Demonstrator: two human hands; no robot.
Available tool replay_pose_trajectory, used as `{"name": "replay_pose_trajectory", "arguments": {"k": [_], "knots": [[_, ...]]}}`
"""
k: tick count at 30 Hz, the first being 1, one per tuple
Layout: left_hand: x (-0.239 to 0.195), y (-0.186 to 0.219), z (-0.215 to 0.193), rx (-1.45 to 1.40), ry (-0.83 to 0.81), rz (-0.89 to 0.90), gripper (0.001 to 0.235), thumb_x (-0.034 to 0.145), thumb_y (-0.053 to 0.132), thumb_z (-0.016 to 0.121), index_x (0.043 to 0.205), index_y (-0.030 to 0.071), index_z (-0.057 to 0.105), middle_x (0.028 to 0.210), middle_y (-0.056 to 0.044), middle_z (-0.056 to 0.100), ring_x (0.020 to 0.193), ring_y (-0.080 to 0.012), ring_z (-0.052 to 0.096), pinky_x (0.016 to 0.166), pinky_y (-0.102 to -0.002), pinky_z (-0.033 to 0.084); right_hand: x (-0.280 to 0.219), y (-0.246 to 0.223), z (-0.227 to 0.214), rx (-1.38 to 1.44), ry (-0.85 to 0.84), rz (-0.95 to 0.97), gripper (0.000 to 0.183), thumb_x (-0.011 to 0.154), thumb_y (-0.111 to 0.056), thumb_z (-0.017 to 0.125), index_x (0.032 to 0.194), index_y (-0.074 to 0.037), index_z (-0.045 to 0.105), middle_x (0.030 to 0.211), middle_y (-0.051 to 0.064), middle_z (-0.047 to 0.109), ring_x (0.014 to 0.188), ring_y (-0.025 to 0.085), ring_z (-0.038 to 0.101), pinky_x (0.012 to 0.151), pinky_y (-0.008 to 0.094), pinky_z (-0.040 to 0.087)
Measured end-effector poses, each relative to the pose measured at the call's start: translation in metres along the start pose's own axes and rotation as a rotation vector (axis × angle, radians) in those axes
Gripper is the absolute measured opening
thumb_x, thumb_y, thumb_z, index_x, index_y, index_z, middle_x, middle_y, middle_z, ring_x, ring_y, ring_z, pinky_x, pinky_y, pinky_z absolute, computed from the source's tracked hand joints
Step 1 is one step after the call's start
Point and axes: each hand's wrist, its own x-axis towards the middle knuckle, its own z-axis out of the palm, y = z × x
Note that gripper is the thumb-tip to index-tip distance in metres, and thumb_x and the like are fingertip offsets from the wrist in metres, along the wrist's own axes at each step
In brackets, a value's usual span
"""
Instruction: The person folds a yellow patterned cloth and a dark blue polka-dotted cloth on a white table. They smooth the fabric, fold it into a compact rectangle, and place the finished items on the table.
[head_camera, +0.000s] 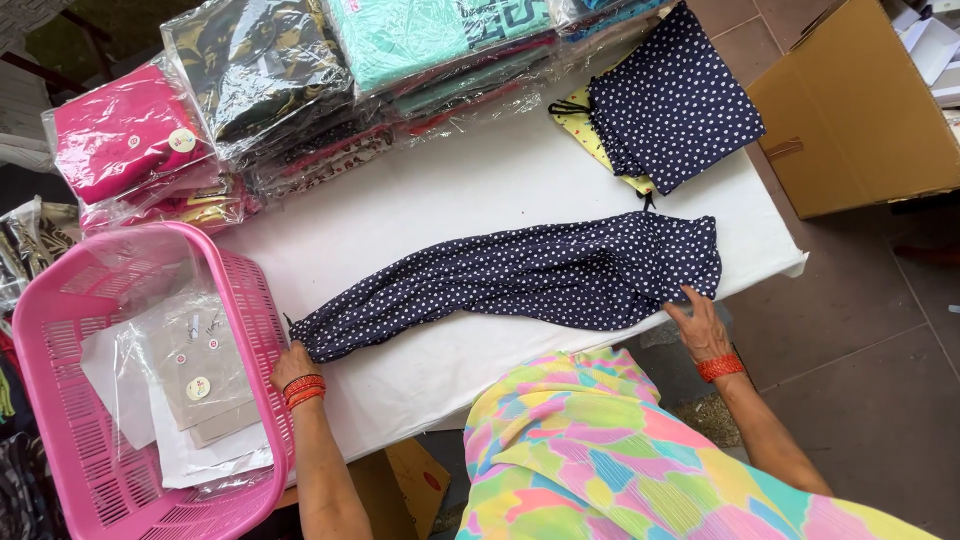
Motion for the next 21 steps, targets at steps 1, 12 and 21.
{"name": "replay_pose_trajectory", "arguments": {"k": [1, 12, 21], "knots": [[-0.003, 0.0, -0.007, 0.006, 0.015, 0.024, 0.02, 0.082, 0.016, 0.079, 0.1, 0.011, 0.07, 0.095, -0.012, 0.073, 0.087, -0.032, 0.075, 0.071, -0.046, 0.062, 0.001, 0.001, 0.005, -0.031, -0.033, -0.001, 0.047, 0.083, 0.003, 0.062, 0.122, -0.023, 0.059, 0.142, 0.02, 0.054, 0.118, 0.04, 0.06, 0.09, 0.045, 0.058], [-0.004, 0.001, -0.009, 0.007, 0.048, 0.054, 0.022, 0.079, 0.015, 0.08, 0.098, 0.011, 0.07, 0.093, -0.011, 0.074, 0.086, -0.0302, 0.074, 0.067, -0.045, 0.062, 0.052, -0.001, -0.019, -0.092, -0.021, -0.062, 0.035, 0.083, -0.009, 0.07, 0.115, -0.024, 0.07, 0.135, 0.011, 0.056, 0.115, 0.035, 0.058, 0.1, 0.046, 0.052], [-0.007, 0.008, -0.085, -0.011, 0.34, 0.112, 0.021, 0.083, 0.011, 0.079, 0.098, 0.013, 0.064, 0.093, -0.008, 0.07, 0.087, -0.0269, 0.072, 0.06, -0.041, 0.059, 0.075, 0.051, -0.063, 0.126, -0.015, 0.116, 0.024, 0.082, -0.008, 0.078, 0.105, -0.012, 0.074, 0.129, 0.018, 0.059, 0.124, 0.037, 0.055, 0.105, 0.045, 0.051]]}}
